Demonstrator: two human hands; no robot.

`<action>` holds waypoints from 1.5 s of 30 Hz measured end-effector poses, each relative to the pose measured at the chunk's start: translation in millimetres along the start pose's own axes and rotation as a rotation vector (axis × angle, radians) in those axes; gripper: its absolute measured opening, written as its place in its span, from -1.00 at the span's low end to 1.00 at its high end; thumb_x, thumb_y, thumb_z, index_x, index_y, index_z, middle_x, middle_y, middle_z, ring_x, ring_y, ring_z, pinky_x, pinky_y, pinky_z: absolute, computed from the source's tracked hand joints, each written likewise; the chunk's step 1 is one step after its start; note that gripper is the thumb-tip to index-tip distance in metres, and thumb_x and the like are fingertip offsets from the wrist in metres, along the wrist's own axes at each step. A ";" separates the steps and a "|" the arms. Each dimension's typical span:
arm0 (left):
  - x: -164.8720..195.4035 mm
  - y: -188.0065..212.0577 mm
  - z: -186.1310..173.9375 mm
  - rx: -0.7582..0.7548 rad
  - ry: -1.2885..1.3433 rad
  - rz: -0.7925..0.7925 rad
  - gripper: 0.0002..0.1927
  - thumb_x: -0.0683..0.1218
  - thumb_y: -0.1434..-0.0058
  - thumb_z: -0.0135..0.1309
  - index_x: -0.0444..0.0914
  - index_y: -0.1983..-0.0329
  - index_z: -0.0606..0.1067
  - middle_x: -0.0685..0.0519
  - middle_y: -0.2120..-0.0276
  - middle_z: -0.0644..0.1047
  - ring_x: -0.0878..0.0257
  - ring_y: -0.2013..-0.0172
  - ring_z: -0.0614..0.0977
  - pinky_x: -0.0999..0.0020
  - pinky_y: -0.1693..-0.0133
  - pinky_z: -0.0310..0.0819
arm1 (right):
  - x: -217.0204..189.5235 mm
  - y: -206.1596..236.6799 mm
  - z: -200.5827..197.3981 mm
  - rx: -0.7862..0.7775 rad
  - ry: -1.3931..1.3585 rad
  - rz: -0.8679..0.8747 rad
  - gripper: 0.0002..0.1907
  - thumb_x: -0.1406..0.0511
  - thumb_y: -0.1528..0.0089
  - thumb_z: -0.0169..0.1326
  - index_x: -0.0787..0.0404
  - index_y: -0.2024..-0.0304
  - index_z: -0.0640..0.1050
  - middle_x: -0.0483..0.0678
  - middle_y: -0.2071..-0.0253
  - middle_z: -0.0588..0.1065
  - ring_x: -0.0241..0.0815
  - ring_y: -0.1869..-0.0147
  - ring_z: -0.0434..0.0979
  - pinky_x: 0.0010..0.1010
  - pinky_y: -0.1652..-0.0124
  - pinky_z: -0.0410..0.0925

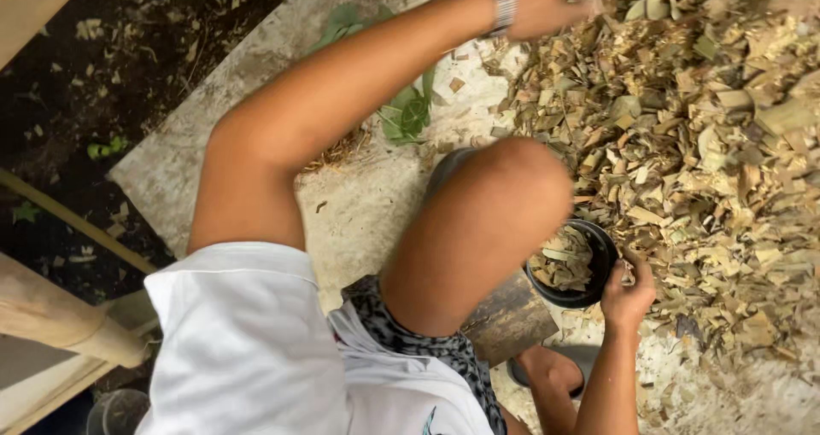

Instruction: The person sits on the ground and mixes wood chip mulch with fine sawdust on a tarp by hand, then scoops the mixture into a woven sack. They then fill a nursery pot with the mix and set anthurium seedlings into it, pressing medium around the roots.

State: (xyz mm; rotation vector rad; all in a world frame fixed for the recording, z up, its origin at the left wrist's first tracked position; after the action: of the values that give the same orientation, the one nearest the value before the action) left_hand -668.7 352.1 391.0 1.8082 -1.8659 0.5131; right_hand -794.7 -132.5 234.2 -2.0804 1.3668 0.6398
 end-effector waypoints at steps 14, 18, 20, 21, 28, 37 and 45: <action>-287.9 295.2 103.5 0.195 -0.185 -0.834 -0.42 -0.09 -0.18 0.11 -0.14 -0.31 0.37 -0.25 -0.20 0.40 -0.22 -0.21 0.40 -0.29 -0.17 0.14 | 38.6 24.4 17.9 0.099 -0.649 0.392 -0.63 0.29 -0.30 0.14 0.21 -0.15 0.46 -0.13 -0.13 0.46 -0.37 -0.17 0.42 -0.49 -0.12 0.34; -285.4 281.1 100.3 0.005 -0.311 -0.914 -0.56 0.05 -0.27 0.15 -0.12 -0.19 0.47 -0.19 -0.11 0.53 -0.17 -0.21 0.46 -0.40 -0.28 0.03 | 12.5 18.6 9.9 0.021 -0.195 0.110 -0.70 0.41 -0.23 0.19 0.42 0.01 0.50 0.06 0.02 0.45 -0.12 -0.07 0.42 -0.32 -0.10 0.32; -276.3 279.9 88.0 0.097 -0.254 -0.849 -0.62 0.03 -0.32 0.12 -0.16 -0.16 0.48 -0.22 -0.09 0.53 -0.19 -0.16 0.49 -0.41 -0.23 0.05 | 12.2 18.8 6.7 0.014 0.073 0.095 -0.76 0.46 -0.19 0.18 0.46 0.10 0.53 0.17 0.17 0.45 0.07 0.02 0.42 -0.22 -0.07 0.33; -271.6 281.0 81.4 0.143 -0.228 -0.813 -0.65 0.03 -0.34 0.10 -0.18 -0.14 0.49 -0.24 -0.08 0.53 -0.20 -0.13 0.50 -0.41 -0.21 0.06 | 14.4 18.9 5.0 0.032 0.042 0.104 -0.80 0.46 -0.23 0.13 0.44 0.09 0.54 0.17 0.13 0.46 0.08 0.00 0.45 -0.23 -0.09 0.34; -232.3 265.6 27.3 0.639 0.055 -0.363 -0.68 -0.01 -0.48 0.15 -0.29 -0.15 0.48 -0.18 0.00 0.58 -0.05 0.00 0.59 0.03 -0.03 0.49 | 22.7 16.1 -1.3 0.161 -0.027 0.095 -0.81 0.47 -0.31 0.02 0.40 0.03 0.53 0.20 -0.01 0.46 0.14 -0.14 0.47 -0.16 -0.19 0.35; -71.3 82.4 14.6 0.230 1.355 0.019 -0.62 -0.06 -0.45 0.10 -0.26 -0.26 0.36 0.04 0.01 0.57 0.15 0.06 0.62 0.19 0.06 0.55 | -28.7 -27.0 -33.9 0.366 -0.355 0.036 -0.78 0.47 -0.33 -0.01 0.37 -0.02 0.50 0.10 -0.11 0.41 -0.02 -0.15 0.47 -0.29 -0.16 0.40; 106.4 -41.7 82.1 -0.169 0.616 0.254 -0.53 -0.01 -0.39 0.17 -0.18 -0.30 0.34 0.05 -0.04 0.57 0.26 -0.09 0.54 0.26 -0.11 0.43 | -85.9 -73.8 -102.1 0.336 -0.606 0.016 -0.80 0.40 -0.39 0.06 0.33 -0.05 0.54 -0.03 0.00 0.52 -0.25 -0.05 0.52 -0.48 -0.04 0.38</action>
State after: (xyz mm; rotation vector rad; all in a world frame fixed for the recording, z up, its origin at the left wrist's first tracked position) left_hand -634.6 215.7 383.6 1.1318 -1.6369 0.8600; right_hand -749.2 -122.0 379.4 -1.4465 1.0484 0.8865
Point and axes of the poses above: each hand's wrist, its own y-axis away from the middle knuckle, its own z-axis out of the palm, x = y × z, the point moved 6 cm from there along -y, towards the middle knuckle
